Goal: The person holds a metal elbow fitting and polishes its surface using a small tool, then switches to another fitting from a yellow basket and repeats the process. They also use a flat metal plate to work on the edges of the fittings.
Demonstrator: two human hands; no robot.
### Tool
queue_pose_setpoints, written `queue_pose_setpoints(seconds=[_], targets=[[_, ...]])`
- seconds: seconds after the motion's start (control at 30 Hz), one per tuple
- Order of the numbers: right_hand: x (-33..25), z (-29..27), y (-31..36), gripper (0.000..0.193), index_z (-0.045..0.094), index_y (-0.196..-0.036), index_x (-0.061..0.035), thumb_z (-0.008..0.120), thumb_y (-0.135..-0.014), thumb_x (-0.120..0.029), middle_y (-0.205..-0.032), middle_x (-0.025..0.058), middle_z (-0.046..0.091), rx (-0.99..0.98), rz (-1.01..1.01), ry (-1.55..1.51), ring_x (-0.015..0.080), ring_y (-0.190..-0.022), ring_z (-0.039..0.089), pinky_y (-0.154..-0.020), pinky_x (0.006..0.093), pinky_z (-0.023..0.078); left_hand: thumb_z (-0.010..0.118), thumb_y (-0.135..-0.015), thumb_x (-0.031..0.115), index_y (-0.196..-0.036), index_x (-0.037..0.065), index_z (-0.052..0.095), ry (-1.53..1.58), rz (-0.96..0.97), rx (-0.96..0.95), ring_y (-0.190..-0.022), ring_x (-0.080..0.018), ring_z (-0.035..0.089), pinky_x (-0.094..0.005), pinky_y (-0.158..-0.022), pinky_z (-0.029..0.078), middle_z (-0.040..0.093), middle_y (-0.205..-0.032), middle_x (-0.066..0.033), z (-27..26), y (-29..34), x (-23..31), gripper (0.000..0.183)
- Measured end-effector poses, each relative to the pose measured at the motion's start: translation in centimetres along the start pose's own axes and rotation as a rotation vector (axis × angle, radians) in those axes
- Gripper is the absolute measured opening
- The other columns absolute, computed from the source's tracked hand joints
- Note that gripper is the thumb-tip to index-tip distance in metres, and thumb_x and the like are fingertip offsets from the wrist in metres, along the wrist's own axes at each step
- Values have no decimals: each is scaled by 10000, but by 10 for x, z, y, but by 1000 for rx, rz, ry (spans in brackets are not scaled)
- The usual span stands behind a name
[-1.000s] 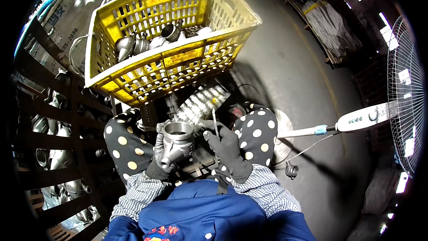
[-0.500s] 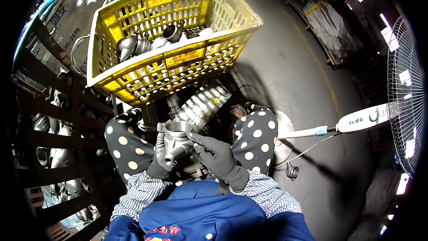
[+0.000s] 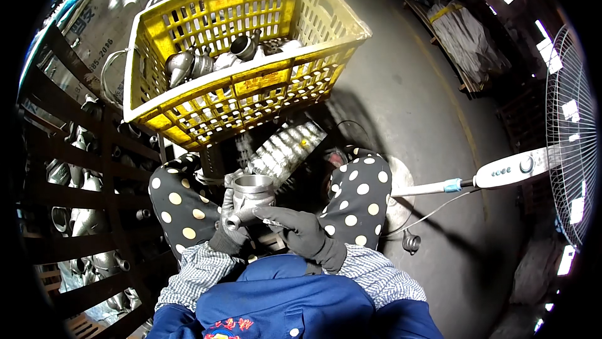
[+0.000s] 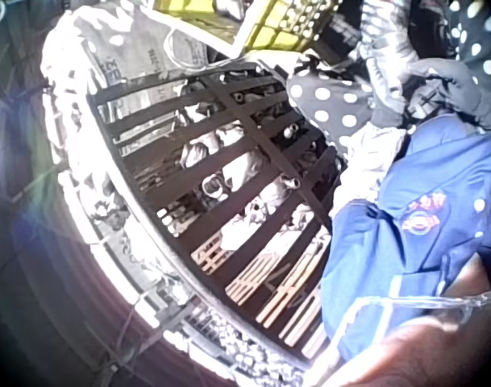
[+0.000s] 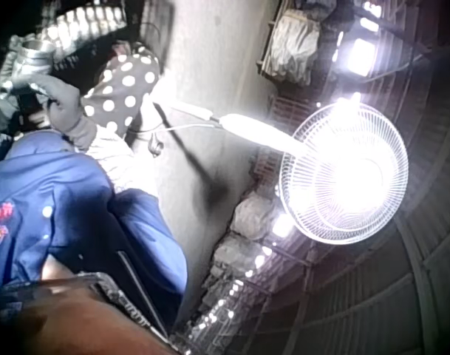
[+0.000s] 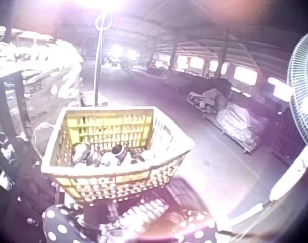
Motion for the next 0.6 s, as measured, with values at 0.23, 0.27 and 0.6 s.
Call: queue_pose_setpoints(seconds=[0.23,0.27,0.6], targets=[[7,-22,4,414,599,-1132,60,451,-759,162,-1098,153,649,155,81,39,187,-1022,622,-875,269,495,485,-926,419,-1380,82,330,356,-307,-49,-1188,-369,484,-531,-994,421,427,-1350,-199,7,5,-16,587],[7,-25,3,389,602,-1126,61,465,-773,150,-1090,154,652,208,97,42,185,-1010,626,-872,270,495,480,-927,420,-1381,84,328,407,-325,-48,-1185,-374,485,-533,-991,424,427,-1348,-202,7,6,-17,585],[12,-23,0,297,552,-1198,55,491,-911,9,-1114,111,642,221,133,50,126,-892,595,-759,253,477,485,-931,447,-1359,78,352,287,-294,-59,-1172,-333,513,-514,-980,436,467,-1325,-174,1,3,-11,581]])
Point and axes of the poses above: each hand's wrist, its own y-axis away from the middle knuckle, its own z-axis out of the palm, x = y × z, the point moved 7 cm from there along -y, towards the middle knuckle
